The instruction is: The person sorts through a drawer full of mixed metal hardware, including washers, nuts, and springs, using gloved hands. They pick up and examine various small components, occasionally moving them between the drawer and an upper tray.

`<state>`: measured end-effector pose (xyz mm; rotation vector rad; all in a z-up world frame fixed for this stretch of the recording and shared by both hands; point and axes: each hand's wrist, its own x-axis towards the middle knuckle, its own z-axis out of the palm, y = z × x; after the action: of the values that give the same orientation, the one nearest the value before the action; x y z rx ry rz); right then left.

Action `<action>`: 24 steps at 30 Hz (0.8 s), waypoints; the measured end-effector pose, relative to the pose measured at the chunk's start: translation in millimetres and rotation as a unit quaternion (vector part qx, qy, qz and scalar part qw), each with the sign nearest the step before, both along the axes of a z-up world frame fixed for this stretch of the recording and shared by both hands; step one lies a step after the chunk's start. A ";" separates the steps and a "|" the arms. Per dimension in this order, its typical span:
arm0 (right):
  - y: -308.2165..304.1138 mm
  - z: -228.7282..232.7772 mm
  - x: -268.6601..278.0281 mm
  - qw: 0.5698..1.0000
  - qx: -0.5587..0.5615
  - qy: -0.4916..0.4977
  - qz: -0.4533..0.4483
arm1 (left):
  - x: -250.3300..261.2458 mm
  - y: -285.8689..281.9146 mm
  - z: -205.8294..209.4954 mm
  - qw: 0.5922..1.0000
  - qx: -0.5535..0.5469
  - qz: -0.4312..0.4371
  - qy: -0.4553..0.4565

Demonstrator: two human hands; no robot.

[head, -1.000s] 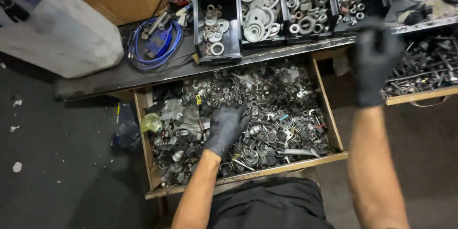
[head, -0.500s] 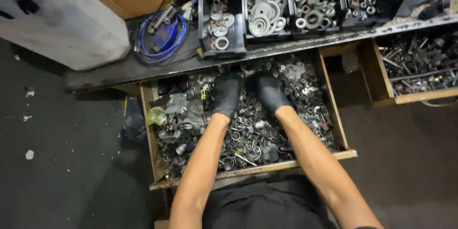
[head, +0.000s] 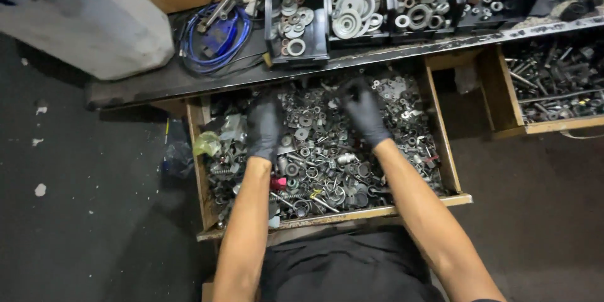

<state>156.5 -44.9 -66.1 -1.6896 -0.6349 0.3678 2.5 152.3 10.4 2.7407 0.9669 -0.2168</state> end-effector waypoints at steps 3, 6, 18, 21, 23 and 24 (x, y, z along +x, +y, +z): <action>-0.8 -6.3 17.2 0.896 0.246 0.361 -0.081 | -4.0 14.6 -29.7 1.000 -0.001 0.011 -0.003; -23.4 -6.1 19.0 0.846 0.234 0.474 -0.072 | 6.8 14.9 -63.3 1.000 -0.010 0.010 -0.009; -16.0 -21.3 11.9 0.984 -0.011 0.158 -0.079 | 71.6 16.2 -190.7 0.998 -0.043 -0.006 -0.039; -9.7 3.9 -10.3 0.930 0.147 0.325 -0.087 | 77.8 20.6 -218.3 0.998 -0.049 -0.009 -0.046; -14.3 45.3 -19.5 0.903 0.169 0.392 -0.042 | 52.5 2.5 -112.2 0.978 -0.168 0.034 -0.116; -17.9 65.6 -25.2 0.869 0.186 0.458 0.003 | 59.0 -9.7 -50.3 0.937 -0.288 0.077 -0.181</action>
<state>131.3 -62.7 -0.5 -0.9674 0.0139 0.9117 61.5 142.6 -39.8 2.0625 0.8411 0.0343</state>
